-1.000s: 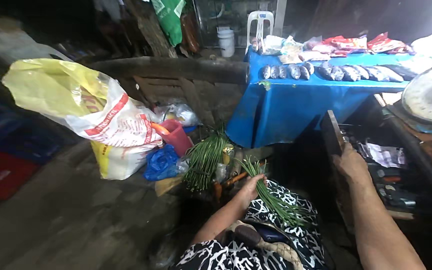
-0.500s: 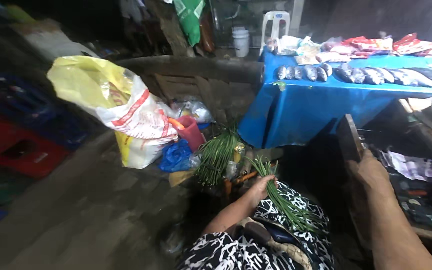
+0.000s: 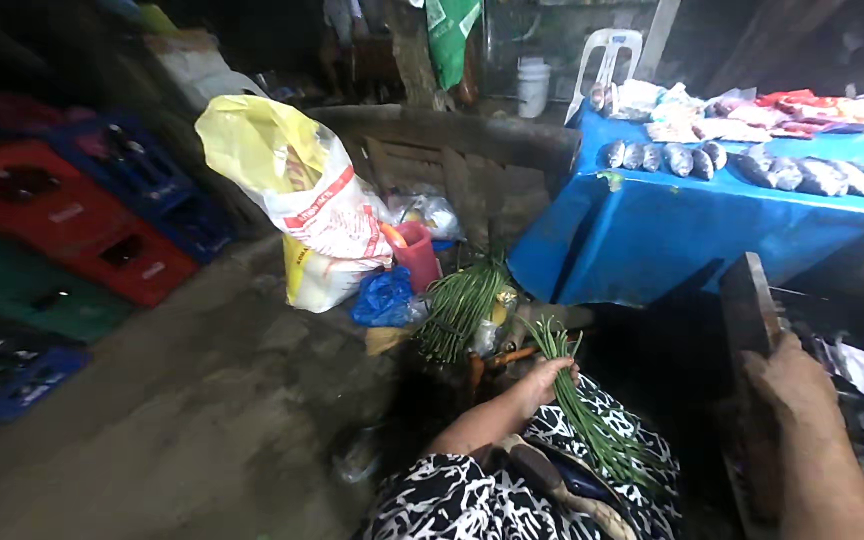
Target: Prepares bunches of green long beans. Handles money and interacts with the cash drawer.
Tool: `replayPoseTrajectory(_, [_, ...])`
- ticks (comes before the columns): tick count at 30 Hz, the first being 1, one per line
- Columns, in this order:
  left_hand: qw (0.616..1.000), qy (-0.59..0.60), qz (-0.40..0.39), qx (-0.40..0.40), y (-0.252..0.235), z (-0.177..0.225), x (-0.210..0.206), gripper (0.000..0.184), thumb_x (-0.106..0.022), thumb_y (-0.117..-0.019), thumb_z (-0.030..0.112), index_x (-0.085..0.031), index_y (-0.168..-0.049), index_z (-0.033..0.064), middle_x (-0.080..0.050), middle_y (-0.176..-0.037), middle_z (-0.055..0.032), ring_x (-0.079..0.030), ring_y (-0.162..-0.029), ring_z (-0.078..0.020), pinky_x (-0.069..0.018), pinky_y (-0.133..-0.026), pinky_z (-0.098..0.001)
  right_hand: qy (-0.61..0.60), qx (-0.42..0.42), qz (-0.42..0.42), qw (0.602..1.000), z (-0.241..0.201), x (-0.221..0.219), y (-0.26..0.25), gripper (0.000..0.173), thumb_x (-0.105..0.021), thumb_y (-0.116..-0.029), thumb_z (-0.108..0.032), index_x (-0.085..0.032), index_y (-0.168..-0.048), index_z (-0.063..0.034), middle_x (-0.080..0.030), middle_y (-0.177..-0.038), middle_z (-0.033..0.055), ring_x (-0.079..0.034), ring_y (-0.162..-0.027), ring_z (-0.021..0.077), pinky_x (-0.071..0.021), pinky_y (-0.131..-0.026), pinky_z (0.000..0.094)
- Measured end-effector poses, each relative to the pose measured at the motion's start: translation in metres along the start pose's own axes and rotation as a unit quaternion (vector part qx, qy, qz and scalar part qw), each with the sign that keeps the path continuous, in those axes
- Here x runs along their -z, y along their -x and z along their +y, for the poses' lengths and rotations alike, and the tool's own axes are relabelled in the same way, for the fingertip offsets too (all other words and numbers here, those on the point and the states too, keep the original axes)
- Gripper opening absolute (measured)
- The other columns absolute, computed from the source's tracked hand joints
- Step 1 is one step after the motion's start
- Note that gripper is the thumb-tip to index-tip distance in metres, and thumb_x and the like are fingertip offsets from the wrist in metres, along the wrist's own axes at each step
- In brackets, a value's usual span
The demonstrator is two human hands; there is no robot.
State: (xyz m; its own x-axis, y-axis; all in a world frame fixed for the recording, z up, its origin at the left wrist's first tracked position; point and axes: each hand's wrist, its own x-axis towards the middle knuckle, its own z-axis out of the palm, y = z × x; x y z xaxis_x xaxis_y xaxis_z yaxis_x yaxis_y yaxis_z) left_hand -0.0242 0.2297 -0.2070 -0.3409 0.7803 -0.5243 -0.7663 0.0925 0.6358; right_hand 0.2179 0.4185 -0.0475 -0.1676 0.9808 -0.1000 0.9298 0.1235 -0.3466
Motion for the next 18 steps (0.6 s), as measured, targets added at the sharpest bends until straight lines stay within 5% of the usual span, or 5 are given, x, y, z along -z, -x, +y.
replayPoseTrajectory(18, [1.0, -0.013, 0.012, 0.003, -0.0015, 0.0013, -0.0021, 0.021, -0.057, -0.1003, 0.004, -0.051, -0.12, 0.0043, -0.062, -0.081, -0.0095, -0.063, -0.064, -0.0181, -0.0569, -0.061, -0.0312, -0.011, -0.004, 0.003, 1.0, -0.0023, -0.0001, 0.0008, 0.066, -0.063, -0.1007, -0.029, -0.035, -0.155, -0.0031, -0.057, -0.136, 0.0346, -0.057, -0.125, 0.0529, -0.0445, -0.102, 0.0696])
